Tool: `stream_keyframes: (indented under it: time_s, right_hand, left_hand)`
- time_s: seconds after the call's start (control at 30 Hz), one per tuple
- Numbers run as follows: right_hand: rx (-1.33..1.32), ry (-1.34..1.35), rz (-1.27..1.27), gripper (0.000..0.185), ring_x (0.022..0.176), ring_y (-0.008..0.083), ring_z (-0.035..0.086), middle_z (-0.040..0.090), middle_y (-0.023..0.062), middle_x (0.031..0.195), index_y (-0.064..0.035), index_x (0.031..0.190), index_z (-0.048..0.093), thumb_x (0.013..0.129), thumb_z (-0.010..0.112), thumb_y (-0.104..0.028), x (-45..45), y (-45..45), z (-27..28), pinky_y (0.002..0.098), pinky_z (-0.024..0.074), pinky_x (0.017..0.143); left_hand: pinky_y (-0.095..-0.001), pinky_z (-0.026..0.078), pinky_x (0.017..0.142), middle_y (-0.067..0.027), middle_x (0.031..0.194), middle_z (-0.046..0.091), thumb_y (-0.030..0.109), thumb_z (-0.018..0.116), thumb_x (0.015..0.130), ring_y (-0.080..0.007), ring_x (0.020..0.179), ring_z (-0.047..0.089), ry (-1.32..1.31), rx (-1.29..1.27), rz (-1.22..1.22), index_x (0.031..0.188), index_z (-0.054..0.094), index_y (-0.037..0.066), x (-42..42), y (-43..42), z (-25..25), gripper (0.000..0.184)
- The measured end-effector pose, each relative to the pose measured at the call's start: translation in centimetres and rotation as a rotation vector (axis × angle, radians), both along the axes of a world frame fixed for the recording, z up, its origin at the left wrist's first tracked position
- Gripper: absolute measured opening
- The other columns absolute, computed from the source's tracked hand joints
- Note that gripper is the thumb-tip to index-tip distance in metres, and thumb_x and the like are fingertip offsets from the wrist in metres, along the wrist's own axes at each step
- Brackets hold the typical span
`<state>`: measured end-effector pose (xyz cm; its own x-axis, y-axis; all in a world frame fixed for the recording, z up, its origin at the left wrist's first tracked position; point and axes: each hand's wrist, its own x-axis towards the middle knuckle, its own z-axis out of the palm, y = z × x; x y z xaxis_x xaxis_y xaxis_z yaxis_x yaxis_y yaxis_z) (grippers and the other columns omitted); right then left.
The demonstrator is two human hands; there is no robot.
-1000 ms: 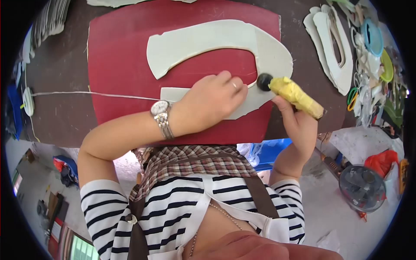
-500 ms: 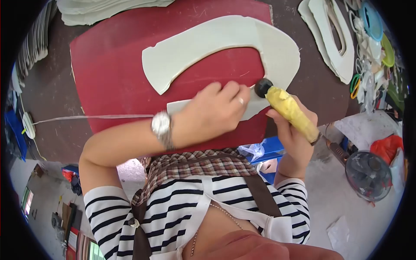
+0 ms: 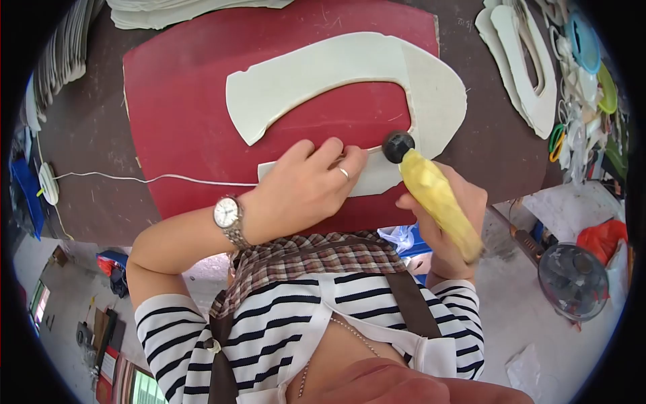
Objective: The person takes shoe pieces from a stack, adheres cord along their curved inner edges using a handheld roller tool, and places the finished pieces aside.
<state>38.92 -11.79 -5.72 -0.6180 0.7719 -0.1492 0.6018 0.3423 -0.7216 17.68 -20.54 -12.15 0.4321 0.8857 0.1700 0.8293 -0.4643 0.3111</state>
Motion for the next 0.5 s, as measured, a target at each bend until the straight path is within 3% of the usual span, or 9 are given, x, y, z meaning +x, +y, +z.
stream_keyframes:
  time_s: [0.1,0.13,0.17,0.23,0.27,0.37,0.4,0.5]
  right_hand:
    - [0.088,-0.081,0.228,0.032,0.068,0.0316,0.07,0.069,0.0135,0.079,-0.0029,0.102,0.064,0.077,0.079,-0.015,-0.4,-0.1,-1.1,0.0378,0.0537,0.058]
    - [0.063,0.007,0.198,0.03,0.065,0.0309,0.068,0.068,0.013,0.076,-0.0038,0.099,0.063,0.08,0.08,-0.02,-0.8,0.0,-1.1,0.0396,0.0522,0.055]
    - [0.063,-0.059,0.225,0.031,0.064,0.0305,0.068,0.067,0.0121,0.074,-0.0046,0.099,0.062,0.081,0.08,-0.022,-0.4,0.2,-0.8,0.0398,0.0522,0.054]
    - [0.119,0.004,0.184,0.032,0.064,0.0301,0.068,0.067,0.0121,0.075,-0.0051,0.097,0.062,0.081,0.08,-0.026,-0.8,-0.1,-0.4,0.0398,0.0519,0.054]
    - [0.145,0.01,0.21,0.032,0.063,0.0299,0.068,0.067,0.0118,0.074,-0.0053,0.094,0.061,0.082,0.08,-0.028,-1.4,-0.4,-0.4,0.0398,0.0515,0.053]
    - [0.154,-0.072,0.272,0.033,0.063,0.03,0.068,0.067,0.0107,0.074,-0.006,0.09,0.059,0.083,0.079,-0.032,-2.6,-0.5,-0.1,0.0398,0.0508,0.051]
    - [0.158,-0.055,0.26,0.033,0.063,0.0299,0.068,0.067,0.0105,0.074,-0.006,0.09,0.059,0.084,0.079,-0.032,-2.6,-0.5,0.2,0.0398,0.0507,0.051]
    - [0.18,-0.088,0.296,0.034,0.063,0.0297,0.069,0.067,0.0101,0.074,-0.0057,0.09,0.058,0.085,0.078,-0.033,-3.3,-1.2,-0.1,0.0398,0.0507,0.051]
  left_hand:
    - [-0.0358,0.052,0.072,-0.0084,0.106,0.06,0.009,0.064,0.075,-0.0246,0.089,0.059,-0.397,-0.141,0.06,0.117,0.069,0.0,-2.2,0.1,-0.7,0.043]
    - [-0.0352,0.051,0.071,-0.0079,0.107,0.059,0.01,0.063,0.075,-0.0232,0.092,0.058,-0.366,-0.118,0.023,0.116,0.069,-0.001,-2.7,0.2,-0.6,0.043]
    - [-0.0365,0.052,0.072,-0.0088,0.107,0.06,0.01,0.065,0.074,-0.024,0.092,0.059,-0.105,-0.029,0.0,0.115,0.069,-0.001,-1.9,-0.6,0.2,0.042]
    - [-0.0368,0.051,0.073,-0.0096,0.11,0.059,0.011,0.065,0.074,-0.0243,0.095,0.058,0.109,0.082,-0.006,0.114,0.069,-0.002,-1.0,-1.6,0.7,0.042]
    - [-0.03,0.043,0.066,-0.0067,0.107,0.057,0.012,0.063,0.078,-0.0194,0.091,0.055,0.027,0.042,-0.028,0.118,0.066,-0.004,-1.7,-1.2,0.2,0.043]
    - [-0.0322,0.046,0.069,-0.0077,0.109,0.057,0.011,0.063,0.077,-0.0211,0.093,0.057,-0.208,-0.014,-0.052,0.119,0.065,-0.004,-4.0,-1.3,-0.3,0.044]
    - [-0.035,0.05,0.075,-0.0105,0.109,0.06,0.008,0.063,0.076,-0.0245,0.094,0.059,-0.028,0.029,-0.052,0.117,0.065,-0.005,-3.4,-1.9,0.7,0.043]
    - [-0.0347,0.05,0.075,-0.0104,0.109,0.06,0.008,0.064,0.075,-0.0239,0.092,0.058,-0.234,-0.014,-0.041,0.118,0.065,-0.004,-4.4,-1.8,0.1,0.045]
